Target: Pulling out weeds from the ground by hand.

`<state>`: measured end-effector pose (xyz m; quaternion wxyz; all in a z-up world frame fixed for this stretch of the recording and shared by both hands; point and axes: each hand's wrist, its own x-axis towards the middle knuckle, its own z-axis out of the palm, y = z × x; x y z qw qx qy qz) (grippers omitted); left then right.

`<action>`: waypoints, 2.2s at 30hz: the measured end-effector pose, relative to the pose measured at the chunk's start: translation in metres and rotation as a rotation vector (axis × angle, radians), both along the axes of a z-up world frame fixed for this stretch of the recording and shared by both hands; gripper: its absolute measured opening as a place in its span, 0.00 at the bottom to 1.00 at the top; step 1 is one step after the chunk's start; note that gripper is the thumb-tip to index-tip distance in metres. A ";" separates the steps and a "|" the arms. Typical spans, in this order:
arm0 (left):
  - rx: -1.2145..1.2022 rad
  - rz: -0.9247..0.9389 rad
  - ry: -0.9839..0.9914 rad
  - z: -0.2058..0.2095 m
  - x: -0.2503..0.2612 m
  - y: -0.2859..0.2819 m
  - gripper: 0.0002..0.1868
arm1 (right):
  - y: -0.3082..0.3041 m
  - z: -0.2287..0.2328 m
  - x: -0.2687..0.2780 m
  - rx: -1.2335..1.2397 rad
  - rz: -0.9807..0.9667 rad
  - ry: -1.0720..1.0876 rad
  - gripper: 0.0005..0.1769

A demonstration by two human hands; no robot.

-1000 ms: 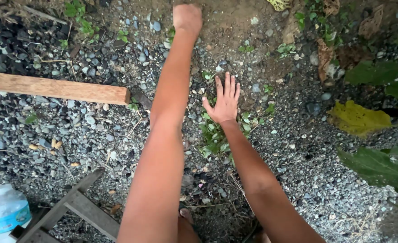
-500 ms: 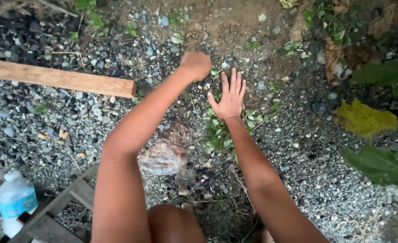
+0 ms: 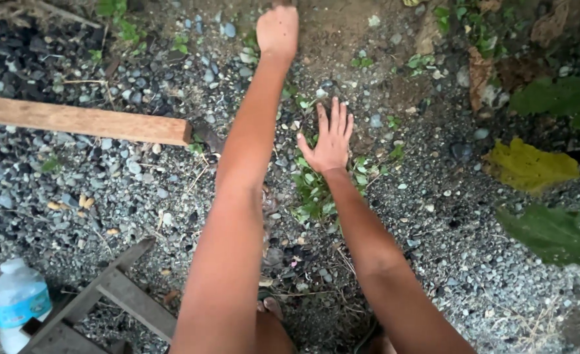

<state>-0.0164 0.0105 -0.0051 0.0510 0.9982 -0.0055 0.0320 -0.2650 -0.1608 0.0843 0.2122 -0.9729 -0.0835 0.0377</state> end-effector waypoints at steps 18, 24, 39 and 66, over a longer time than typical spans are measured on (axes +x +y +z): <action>-0.151 -0.035 0.292 0.061 0.003 -0.001 0.25 | 0.002 -0.001 0.001 0.018 0.026 -0.003 0.49; -0.366 -0.336 0.573 0.133 -0.064 -0.080 0.27 | -0.001 -0.008 -0.003 0.002 0.020 -0.004 0.48; -0.850 -0.200 -0.225 0.071 -0.066 -0.122 0.11 | -0.005 -0.017 -0.004 -0.003 0.034 0.036 0.51; -0.383 0.385 -0.153 0.115 -0.174 0.097 0.20 | 0.002 -0.033 -0.002 0.022 -0.002 -0.128 0.43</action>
